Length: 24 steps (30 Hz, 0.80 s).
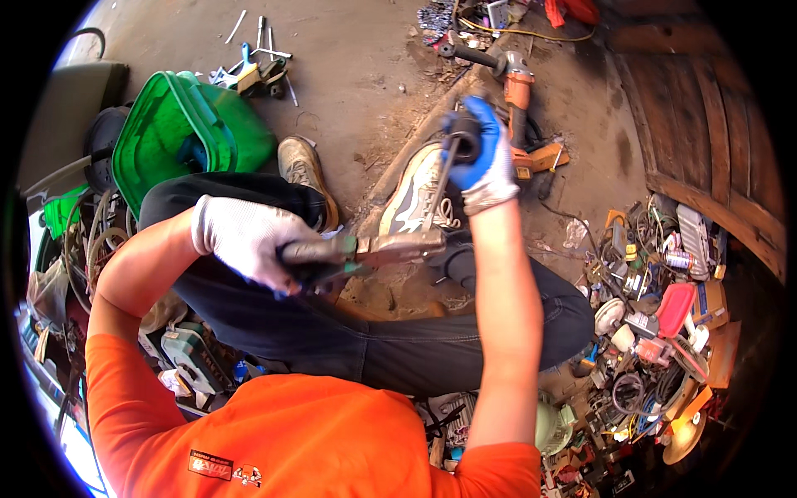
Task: The person sits on the floor and uses a hammer and a metal rod to repeatedly strike the interior of a small cylindrical metal part. They also use pliers to manipulate the object and a power drill to work on it.
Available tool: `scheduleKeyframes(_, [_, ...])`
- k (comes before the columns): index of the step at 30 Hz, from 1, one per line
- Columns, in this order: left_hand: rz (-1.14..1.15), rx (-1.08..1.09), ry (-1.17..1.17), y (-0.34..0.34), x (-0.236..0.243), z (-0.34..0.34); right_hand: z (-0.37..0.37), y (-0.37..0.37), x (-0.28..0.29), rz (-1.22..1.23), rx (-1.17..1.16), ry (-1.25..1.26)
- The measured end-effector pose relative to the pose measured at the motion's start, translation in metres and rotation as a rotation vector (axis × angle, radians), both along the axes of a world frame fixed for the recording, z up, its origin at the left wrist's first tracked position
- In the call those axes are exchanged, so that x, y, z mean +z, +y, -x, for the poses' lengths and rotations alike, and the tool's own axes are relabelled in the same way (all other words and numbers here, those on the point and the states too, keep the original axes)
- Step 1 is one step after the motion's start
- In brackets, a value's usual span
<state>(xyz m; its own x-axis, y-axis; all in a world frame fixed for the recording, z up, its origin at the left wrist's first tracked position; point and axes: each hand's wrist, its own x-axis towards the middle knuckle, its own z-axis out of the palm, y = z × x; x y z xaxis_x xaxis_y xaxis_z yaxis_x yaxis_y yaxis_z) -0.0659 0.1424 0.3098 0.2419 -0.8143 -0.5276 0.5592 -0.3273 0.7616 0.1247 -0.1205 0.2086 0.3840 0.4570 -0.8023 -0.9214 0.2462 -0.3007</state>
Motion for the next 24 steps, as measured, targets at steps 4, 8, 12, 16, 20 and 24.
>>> scheduleKeyframes(4, [0.045,0.468,0.326,0.003,-0.038,0.004,-0.045,-0.04,0.007,0.007,-0.066,-0.003])
scheduleKeyframes(8, [-0.704,0.696,0.142,-0.039,-0.136,-0.034,-0.042,-0.069,0.011,0.068,-0.176,-0.031])
scheduleKeyframes(12, [-0.992,0.799,-0.092,-0.053,-0.241,-0.058,-0.006,-0.065,-0.003,-0.153,-0.145,0.145])
scheduleKeyframes(16, [-1.21,0.73,-0.051,-0.059,-0.267,-0.052,0.02,-0.035,-0.033,-0.184,-0.064,0.317])
scheduleKeyframes(20, [-0.84,0.788,-1.045,-0.081,-0.238,-0.079,0.028,-0.001,-0.049,0.029,0.034,0.386])
scheduleKeyframes(24, [-0.34,0.664,-1.039,-0.094,-0.215,-0.115,0.021,0.026,-0.02,0.295,0.369,0.146])
